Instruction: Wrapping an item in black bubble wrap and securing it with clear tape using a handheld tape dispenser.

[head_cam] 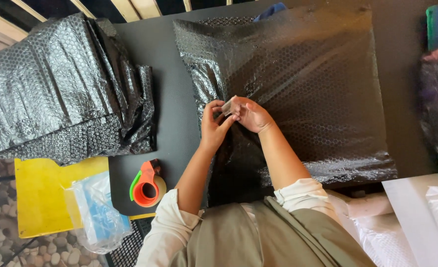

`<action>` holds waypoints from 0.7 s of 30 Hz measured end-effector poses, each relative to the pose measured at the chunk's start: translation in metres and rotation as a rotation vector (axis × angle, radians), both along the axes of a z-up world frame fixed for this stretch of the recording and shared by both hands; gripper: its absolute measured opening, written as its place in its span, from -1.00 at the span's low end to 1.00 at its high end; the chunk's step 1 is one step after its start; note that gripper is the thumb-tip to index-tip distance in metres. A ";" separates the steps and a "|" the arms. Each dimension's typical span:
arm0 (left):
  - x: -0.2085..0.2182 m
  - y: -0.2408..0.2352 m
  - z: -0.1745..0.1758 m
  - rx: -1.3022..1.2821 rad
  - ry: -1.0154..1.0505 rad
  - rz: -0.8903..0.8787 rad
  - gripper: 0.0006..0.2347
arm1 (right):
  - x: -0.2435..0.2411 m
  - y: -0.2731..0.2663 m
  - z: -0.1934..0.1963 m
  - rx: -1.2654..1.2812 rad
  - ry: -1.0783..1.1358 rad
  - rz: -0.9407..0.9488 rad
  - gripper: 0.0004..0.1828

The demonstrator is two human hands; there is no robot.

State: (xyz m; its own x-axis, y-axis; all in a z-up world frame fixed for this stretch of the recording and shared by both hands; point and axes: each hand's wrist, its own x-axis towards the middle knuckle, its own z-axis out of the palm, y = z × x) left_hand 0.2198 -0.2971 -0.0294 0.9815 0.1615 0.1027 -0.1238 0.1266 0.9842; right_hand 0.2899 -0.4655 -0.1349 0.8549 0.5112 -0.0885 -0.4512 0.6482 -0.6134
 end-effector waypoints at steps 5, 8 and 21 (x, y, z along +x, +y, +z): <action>0.000 0.007 0.002 0.064 -0.127 0.025 -0.86 | 0.003 0.000 -0.012 0.036 -0.014 0.026 -0.46; -0.001 0.005 -0.008 -0.008 -0.096 0.033 -0.71 | 0.001 0.002 -0.004 0.040 -0.019 0.035 -0.44; 0.002 0.018 0.019 -0.139 0.113 -0.086 -0.91 | 0.004 0.000 -0.004 0.015 0.050 0.050 -0.50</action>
